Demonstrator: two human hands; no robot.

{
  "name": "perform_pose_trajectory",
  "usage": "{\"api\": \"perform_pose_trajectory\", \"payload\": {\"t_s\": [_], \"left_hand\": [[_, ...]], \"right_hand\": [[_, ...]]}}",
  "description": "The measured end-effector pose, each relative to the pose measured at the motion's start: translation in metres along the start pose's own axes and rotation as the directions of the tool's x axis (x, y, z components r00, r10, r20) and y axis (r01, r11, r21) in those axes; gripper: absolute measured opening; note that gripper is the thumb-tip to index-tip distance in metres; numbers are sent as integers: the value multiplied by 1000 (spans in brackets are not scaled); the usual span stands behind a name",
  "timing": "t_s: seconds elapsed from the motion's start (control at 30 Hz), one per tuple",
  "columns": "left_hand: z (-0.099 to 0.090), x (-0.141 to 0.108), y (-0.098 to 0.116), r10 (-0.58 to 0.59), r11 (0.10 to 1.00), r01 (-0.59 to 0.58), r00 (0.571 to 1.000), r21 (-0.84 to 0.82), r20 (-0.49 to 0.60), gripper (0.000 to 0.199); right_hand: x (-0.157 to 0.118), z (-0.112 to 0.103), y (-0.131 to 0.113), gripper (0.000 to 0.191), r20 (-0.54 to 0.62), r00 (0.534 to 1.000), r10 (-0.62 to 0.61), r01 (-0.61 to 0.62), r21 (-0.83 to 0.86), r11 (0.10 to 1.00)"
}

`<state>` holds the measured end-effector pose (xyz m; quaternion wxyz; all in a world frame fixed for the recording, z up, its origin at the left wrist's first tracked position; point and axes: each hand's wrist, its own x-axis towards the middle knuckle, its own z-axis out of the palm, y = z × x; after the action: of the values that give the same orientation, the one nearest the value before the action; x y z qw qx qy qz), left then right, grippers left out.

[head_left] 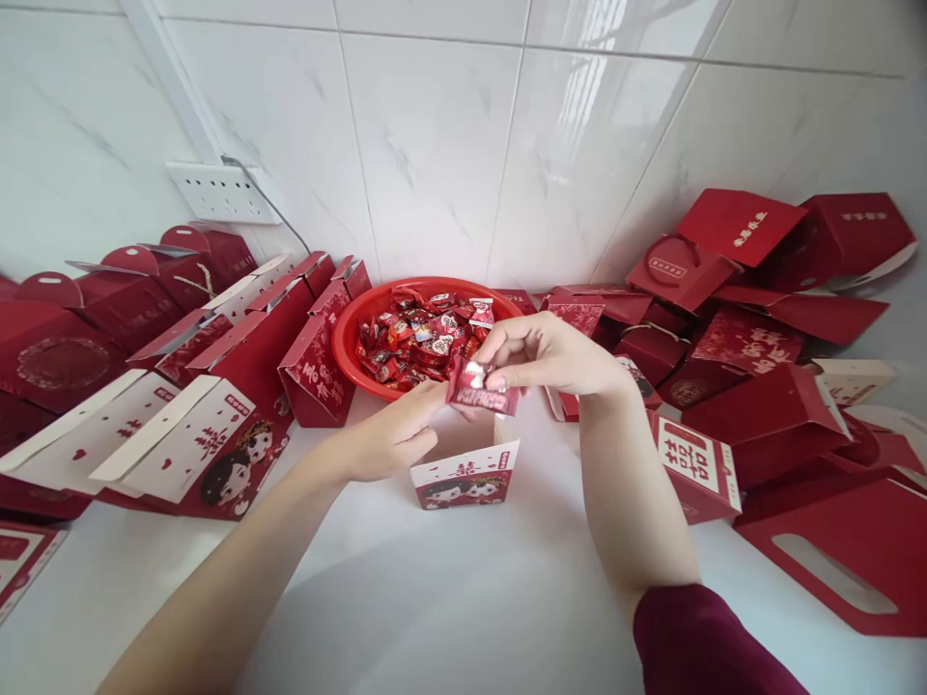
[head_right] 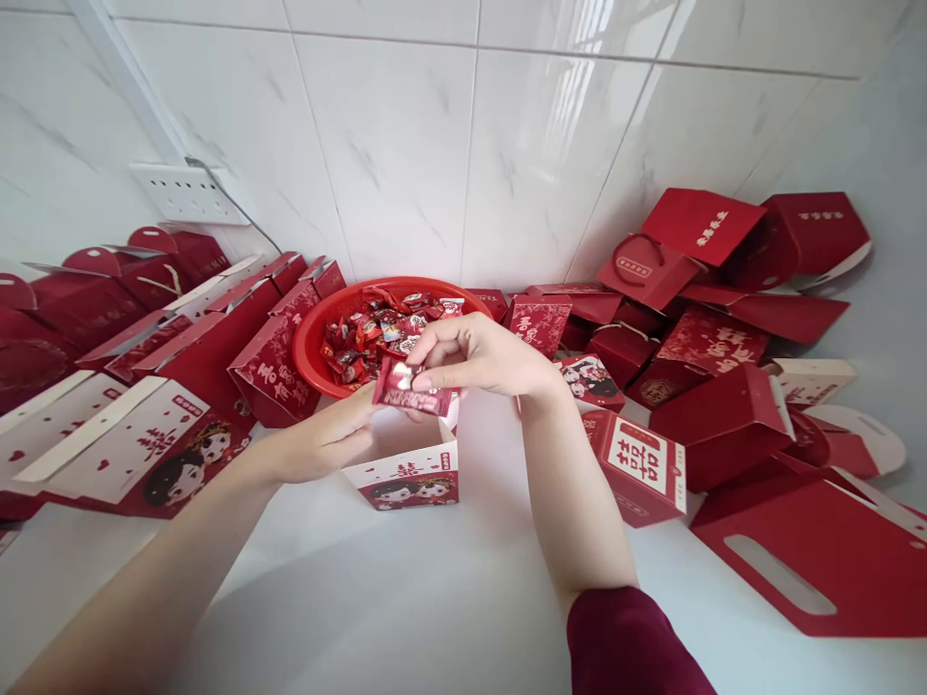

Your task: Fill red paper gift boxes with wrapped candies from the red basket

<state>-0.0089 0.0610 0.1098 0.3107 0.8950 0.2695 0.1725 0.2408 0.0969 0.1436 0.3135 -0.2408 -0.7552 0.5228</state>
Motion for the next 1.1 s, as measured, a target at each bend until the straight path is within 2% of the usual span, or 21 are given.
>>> {"api": "perform_pose_trajectory", "payload": {"t_s": [0.1, 0.17, 0.3, 0.37, 0.47, 0.53, 0.6, 0.77, 0.9, 1.1], "left_hand": [[0, 0, 2, -63, 998, 63, 998, -17, -17, 38], [-1, -1, 2, -93, 995, 93, 996, -24, -6, 36], [-2, -4, 2, -39, 999, 40, 999, -21, 27, 49], [-3, -4, 2, -14, 1000, 14, 999, -20, 40, 53], [-5, -3, 5, -11, 1000, 11, 998, 2, 57, 55], [-7, -2, 7, -15, 1000, 15, 998, 7, 68, 56], [-8, -1, 7, 8, 1000, -6, 996, -27, 83, 58], [-10, 0, 4, 88, 985, -67, 988, -160, 125, 59], [-9, 0, 2, 98, 983, -77, 988, -167, 123, 59], [-8, -1, 0, 87, 985, -66, 988, -158, 128, 59]], "right_hand": [[-4, 7, -11, 17, 110, 994, 27, -3, -211, 977], [-6, 11, -17, 14, 147, 989, 30, 22, -338, 941], [-6, 12, -22, 13, 172, 985, 25, 39, -357, 933], [-2, 9, -15, 15, 123, 992, 15, 24, -308, 951], [11, 2, 9, 18, -51, 999, 17, -30, -249, 968], [23, -1, 30, 16, -153, 986, 60, -102, -283, 954], [34, -2, 48, 16, -181, 979, 96, -160, -383, 910], [62, 7, 68, 23, -81, 990, 117, -142, -645, 751], [85, 18, 69, 26, -16, 976, 218, -168, -696, 698], [103, 39, 69, 35, 66, 918, 392, -222, -734, 642]]}}
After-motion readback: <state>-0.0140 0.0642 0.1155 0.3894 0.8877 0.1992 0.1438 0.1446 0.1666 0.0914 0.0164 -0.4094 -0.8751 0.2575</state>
